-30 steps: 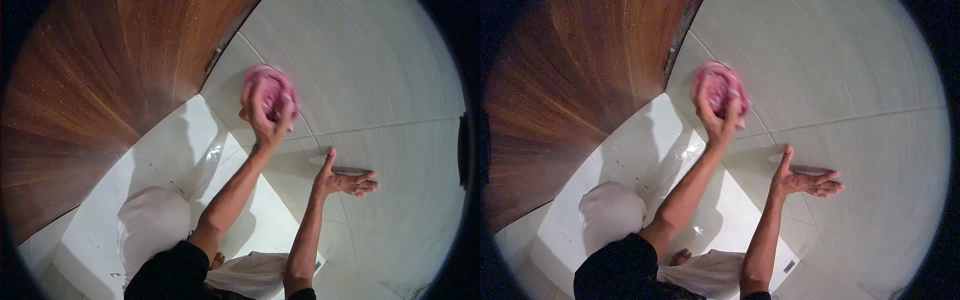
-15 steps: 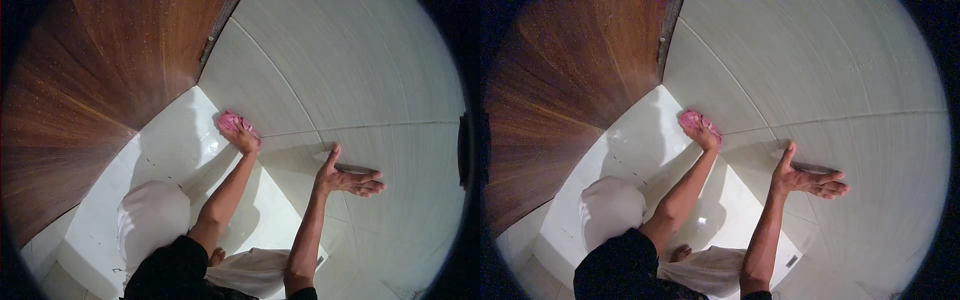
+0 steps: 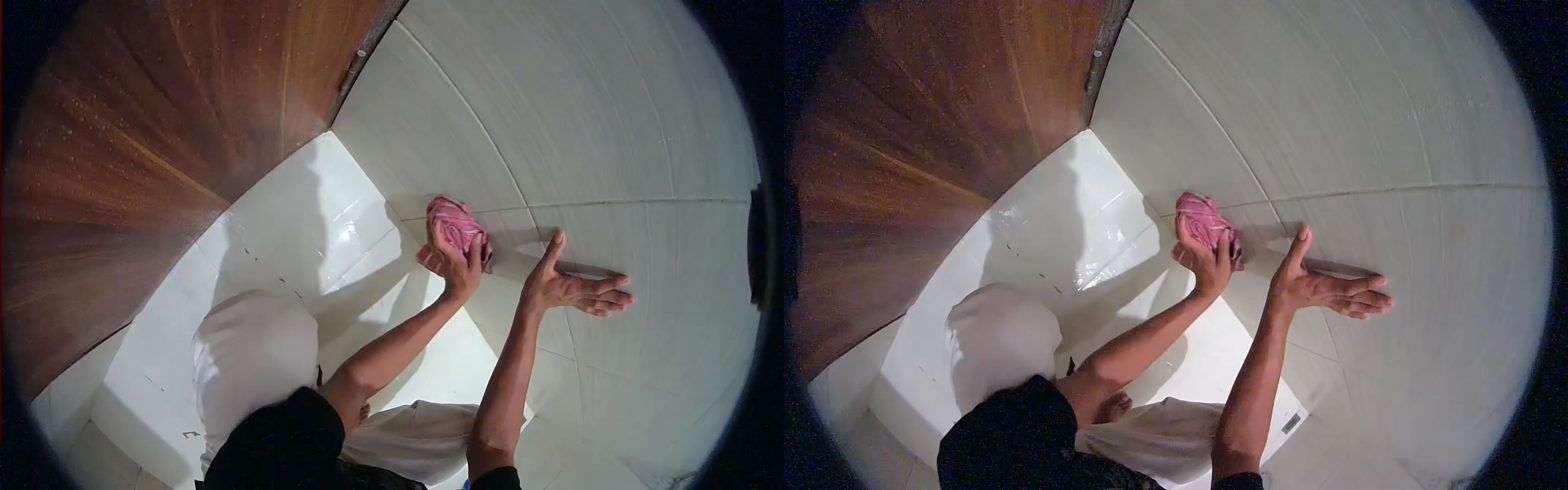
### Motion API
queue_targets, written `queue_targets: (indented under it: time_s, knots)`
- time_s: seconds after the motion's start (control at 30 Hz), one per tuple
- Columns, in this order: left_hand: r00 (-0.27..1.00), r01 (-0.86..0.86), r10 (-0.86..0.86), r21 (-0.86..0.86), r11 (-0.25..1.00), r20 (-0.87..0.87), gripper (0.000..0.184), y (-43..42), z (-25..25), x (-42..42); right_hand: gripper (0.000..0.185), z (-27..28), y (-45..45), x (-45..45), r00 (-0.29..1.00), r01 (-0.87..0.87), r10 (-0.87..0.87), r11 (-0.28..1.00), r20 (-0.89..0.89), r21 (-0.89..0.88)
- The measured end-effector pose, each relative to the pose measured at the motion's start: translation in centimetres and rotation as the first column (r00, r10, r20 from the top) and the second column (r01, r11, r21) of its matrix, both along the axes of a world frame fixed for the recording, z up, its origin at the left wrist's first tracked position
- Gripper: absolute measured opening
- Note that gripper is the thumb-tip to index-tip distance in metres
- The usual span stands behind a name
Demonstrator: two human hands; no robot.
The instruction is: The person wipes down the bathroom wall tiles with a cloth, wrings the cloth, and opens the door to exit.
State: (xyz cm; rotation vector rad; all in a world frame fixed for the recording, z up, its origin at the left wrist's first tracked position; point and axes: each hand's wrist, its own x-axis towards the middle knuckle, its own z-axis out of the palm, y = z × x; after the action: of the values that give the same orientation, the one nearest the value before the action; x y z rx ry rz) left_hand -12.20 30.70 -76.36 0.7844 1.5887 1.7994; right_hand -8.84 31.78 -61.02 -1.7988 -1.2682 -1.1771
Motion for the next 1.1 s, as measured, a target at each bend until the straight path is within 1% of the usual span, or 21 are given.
queue_targets:
  time_s: [0.03, 0.07, 0.17, 0.2, 0.23, 0.27, 0.3, 0.33, 0.43, 0.47, 0.53, 0.57, 0.63, 0.67, 0.73, 0.8, 0.87, 0.93, 1.0, 1.07, 1.1]
  knots:
    - [0.999, 0.047, -0.046, -0.069, 0.996, 0.020, 0.084, -0.4, -0.7, 0.1, 0.127, 0.0, 0.2, 0.1, 1.000, 0.002, -0.002, 1.000, 0.019, 0.001]
    - [0.999, 0.045, -0.043, -0.068, 0.997, 0.026, 0.084, -0.1, -1.4, 0.4, 0.127, 0.0, 0.2, 0.2, 0.999, 0.010, -0.010, 1.000, 0.035, 0.005]
    - [0.972, -0.094, 0.158, -0.326, 0.941, 0.176, 0.068, 0.3, -2.9, 0.7, 0.127, -0.1, -0.2, 0.4, 0.998, 0.040, -0.041, 0.999, 0.039, 0.010]
    - [0.973, -0.086, 0.148, -0.318, 0.944, 0.175, 0.068, 0.2, -3.7, 0.6, 0.127, -0.2, -0.1, 0.4, 0.999, 0.042, -0.042, 0.999, 0.030, 0.006]
    - [0.846, 0.121, 0.115, -0.397, 0.910, 0.521, 0.065, 0.0, -4.6, 0.4, 0.127, -0.2, -0.1, 0.3, 0.999, 0.041, -0.041, 0.999, 0.020, 0.001]
    - [0.596, 0.337, 0.129, -0.393, 0.855, 0.792, 0.066, -0.4, -5.7, 0.4, 0.127, -0.3, -0.2, 0.2, 0.999, 0.044, -0.044, 0.999, 0.017, 0.005]
    - [0.265, 0.530, 0.180, -0.299, 0.794, 0.947, 0.072, -0.3, -6.6, 0.6, 0.126, -0.3, 0.0, 0.2, 0.999, 0.034, -0.034, 0.999, 0.033, 0.007]
    - [0.268, 0.531, 0.170, -0.293, 0.795, 0.948, 0.072, -0.3, -7.3, 1.2, 0.126, -0.2, 0.1, 0.2, 0.998, 0.027, -0.028, 1.000, 0.050, 0.010]
    - [0.053, 0.724, 0.190, -0.168, 0.669, 0.980, 0.055, -1.3, -8.5, 3.5, 0.124, 0.0, -0.5, 0.3, 0.998, 0.017, -0.017, 1.000, 0.067, 0.006]
    - [0.064, 0.722, 0.176, -0.167, 0.671, 0.982, 0.055, -1.3, -6.1, 2.9, 0.123, 0.0, -0.4, 0.1, 0.998, -0.004, 0.004, 1.000, 0.069, 0.002]
    - [-0.002, 0.707, 0.165, -0.116, 0.697, 0.986, 0.055, -1.6, 1.7, 0.5, 0.122, 0.1, -0.3, -0.3, 0.998, -0.031, 0.030, 0.999, 0.057, 0.018]
    - [0.009, 0.701, 0.147, -0.111, 0.704, 0.989, 0.055, -1.7, 3.1, 0.2, 0.118, 0.1, -0.4, -0.4, 0.998, -0.054, 0.054, 0.999, 0.030, 0.005]
    - [-0.099, 0.744, -0.101, 0.141, 0.653, 0.990, 0.056, -2.1, 5.7, -0.3, 0.111, 0.2, -1.1, -0.6, 0.995, -0.098, 0.098, 0.995, -0.022, -0.017]
    - [-0.063, 0.725, -0.166, 0.160, 0.670, 0.984, 0.055, -2.2, 8.9, -1.7, 0.111, 0.2, -1.5, -0.7, 0.994, -0.102, 0.102, 0.995, -0.030, 0.008]
    - [-0.044, 0.705, -0.230, 0.193, 0.682, 0.972, 0.052, -2.1, 11.4, -2.9, 0.102, 0.5, -2.9, -0.9, 0.969, -0.185, 0.160, 0.975, -0.189, -0.124]
    - [-0.026, 0.677, -0.318, 0.251, 0.692, 0.948, 0.048, -2.7, 14.1, -3.8, 0.091, 2.0, -4.7, -2.1, 0.925, -0.288, 0.227, 0.942, -0.305, -0.174]
    - [-0.076, 0.739, -0.403, 0.323, 0.591, 0.912, 0.038, -3.7, 15.5, -6.0, 0.083, 3.8, -6.4, -3.3, 0.835, -0.400, 0.273, 0.897, -0.477, -0.186]
    - [-0.025, 0.805, -0.529, 0.331, 0.493, 0.848, 0.034, -4.0, 18.0, -8.7, 0.072, 6.4, -8.4, -4.3, 0.742, -0.524, 0.360, 0.838, -0.565, -0.154]
    - [0.363, 0.740, -0.613, 0.183, 0.647, 0.701, 0.052, -5.7, 23.3, -10.2, 0.063, 9.1, -10.6, -4.4, 0.682, -0.595, 0.351, 0.776, -0.641, -0.208]
    - [0.659, 0.713, -0.714, 0.106, 0.693, 0.235, 0.064, -4.5, 23.4, -10.3, 0.058, 12.1, -11.7, -4.8, 0.377, -0.737, 0.377, 0.675, -0.846, -0.028]
    - [0.664, 0.712, -0.722, 0.129, 0.690, 0.197, 0.064, -4.0, 25.1, -10.9, 0.059, 12.7, -11.8, -4.6, 0.212, -0.758, 0.299, 0.651, -0.930, 0.036]
